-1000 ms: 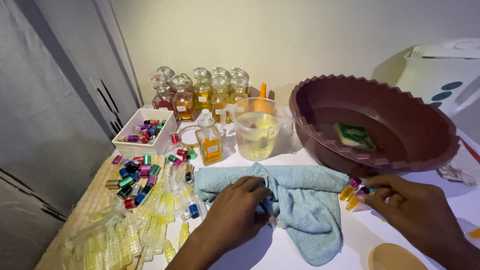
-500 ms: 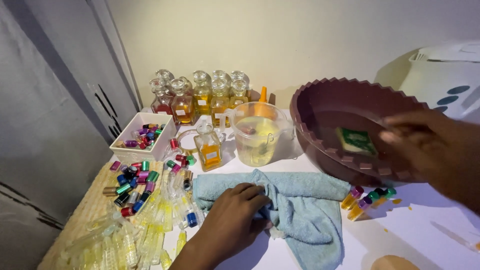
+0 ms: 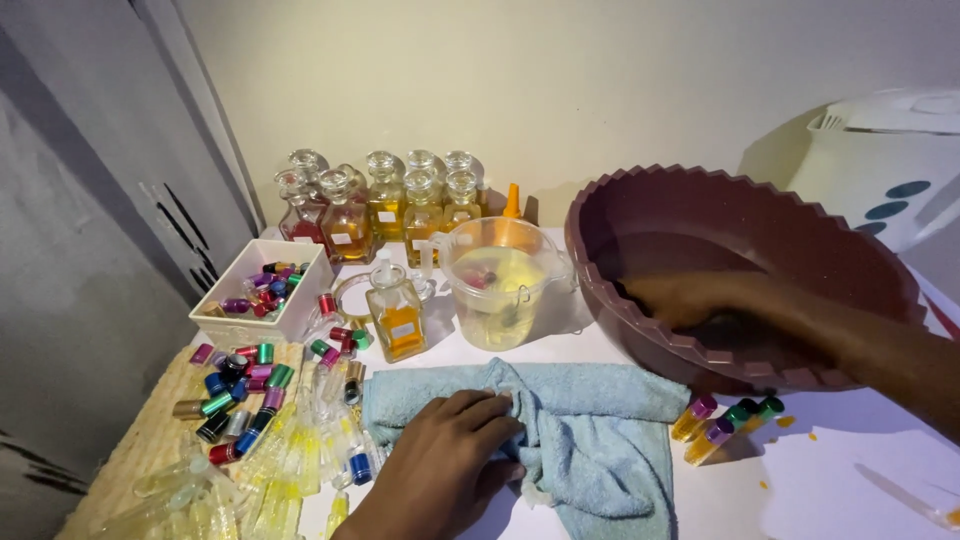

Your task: Washing and drying small perfume bottles using a sponge, water, and a cloth.

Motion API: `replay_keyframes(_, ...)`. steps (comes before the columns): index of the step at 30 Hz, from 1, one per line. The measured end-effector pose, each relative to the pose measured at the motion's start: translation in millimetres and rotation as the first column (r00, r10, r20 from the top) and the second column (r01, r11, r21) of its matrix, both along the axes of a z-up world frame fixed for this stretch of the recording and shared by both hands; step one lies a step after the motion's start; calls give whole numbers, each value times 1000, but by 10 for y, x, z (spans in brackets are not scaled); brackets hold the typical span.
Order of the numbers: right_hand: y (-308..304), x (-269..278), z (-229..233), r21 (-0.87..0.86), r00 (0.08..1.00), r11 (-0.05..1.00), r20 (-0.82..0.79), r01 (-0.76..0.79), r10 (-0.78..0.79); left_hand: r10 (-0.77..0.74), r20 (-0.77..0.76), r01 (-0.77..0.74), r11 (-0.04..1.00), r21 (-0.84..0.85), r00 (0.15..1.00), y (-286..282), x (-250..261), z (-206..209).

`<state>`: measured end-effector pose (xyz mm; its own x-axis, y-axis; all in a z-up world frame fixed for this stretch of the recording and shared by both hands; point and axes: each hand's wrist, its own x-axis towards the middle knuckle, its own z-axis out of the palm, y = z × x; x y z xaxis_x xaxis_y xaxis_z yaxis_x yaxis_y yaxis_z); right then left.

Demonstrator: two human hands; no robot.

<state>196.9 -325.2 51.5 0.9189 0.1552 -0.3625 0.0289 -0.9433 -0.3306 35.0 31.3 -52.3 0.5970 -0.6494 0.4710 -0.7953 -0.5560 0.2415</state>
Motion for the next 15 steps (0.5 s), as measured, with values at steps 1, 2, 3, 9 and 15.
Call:
replay_keyframes(1,-25,5,-45,-21,999,1000,-34,21,-22,-1,-2,1,1000,-3,1000,2,6,2)
replay_keyframes(2,-52,9,-87,-42,997,998,-68,42,-45,-3,-11,3,1000,2,1000,5,11,5)
replay_keyframes(3,-81,10,-128,-63,993,996,-101,63,-69,-7,-21,7,1000,8,1000,11,19,14)
replay_keyframes(9,-171,-72,-308,-191,937,968,-277,164,-213,-4,-24,3,1000,-9,1000,17,21,-13)
replay_keyframes(15,174,-616,223,-394,738,791,-317,469,-595,-14,-50,12,999,-42,999,32,-9,59)
